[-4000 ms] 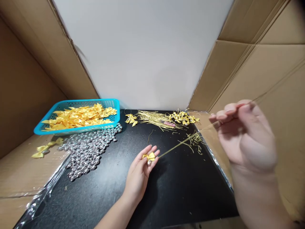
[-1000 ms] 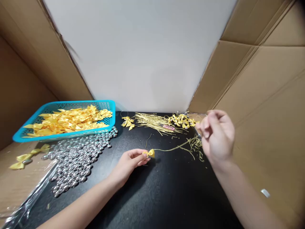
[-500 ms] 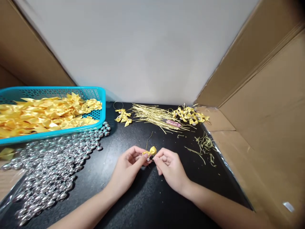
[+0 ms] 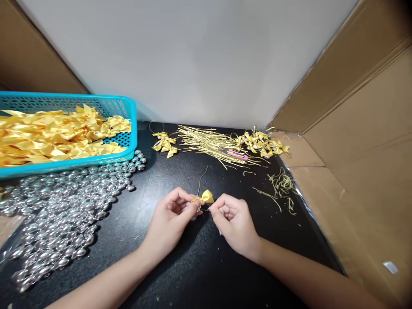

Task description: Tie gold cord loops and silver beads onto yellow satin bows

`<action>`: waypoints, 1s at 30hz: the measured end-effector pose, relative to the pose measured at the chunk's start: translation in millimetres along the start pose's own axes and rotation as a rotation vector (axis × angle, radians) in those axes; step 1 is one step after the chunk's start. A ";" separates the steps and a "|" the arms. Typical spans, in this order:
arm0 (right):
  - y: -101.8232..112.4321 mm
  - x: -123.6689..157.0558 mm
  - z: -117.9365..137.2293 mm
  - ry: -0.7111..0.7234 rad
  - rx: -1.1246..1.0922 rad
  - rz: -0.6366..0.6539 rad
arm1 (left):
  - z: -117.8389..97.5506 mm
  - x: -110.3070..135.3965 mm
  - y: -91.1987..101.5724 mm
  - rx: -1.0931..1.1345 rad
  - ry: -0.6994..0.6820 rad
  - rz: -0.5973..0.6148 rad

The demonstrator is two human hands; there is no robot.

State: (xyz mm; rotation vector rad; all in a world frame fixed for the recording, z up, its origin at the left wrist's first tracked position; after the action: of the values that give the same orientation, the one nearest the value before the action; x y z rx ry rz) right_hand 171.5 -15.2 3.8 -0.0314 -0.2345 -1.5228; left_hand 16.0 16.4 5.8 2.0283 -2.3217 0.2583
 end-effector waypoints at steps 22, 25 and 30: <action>-1.8 0.2 1.0 0.033 0.017 0.004 | 3.9 4.7 2.2 -0.089 -0.148 0.017; -1.9 0.1 1.3 0.029 0.016 -0.001 | 4.0 4.8 3.0 -0.096 -0.153 0.007; -1.5 0.5 0.6 0.031 0.020 -0.004 | 4.1 5.4 3.3 -0.106 -0.177 0.006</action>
State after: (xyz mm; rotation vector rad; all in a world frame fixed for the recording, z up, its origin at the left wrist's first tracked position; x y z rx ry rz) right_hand 169.9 -15.6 4.2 0.0081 -0.2251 -1.5240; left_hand 12.3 10.9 2.2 2.0711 -2.3829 -0.0453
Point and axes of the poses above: each hand's wrist, its own x-axis away from the middle knuckle, its own y-axis out of the back of the hand, z = x × y, the point moved 1 cm from there along -x, towards the middle knuckle, and after that the axes turned 4 degrees about -y, right-handed, at the moved point
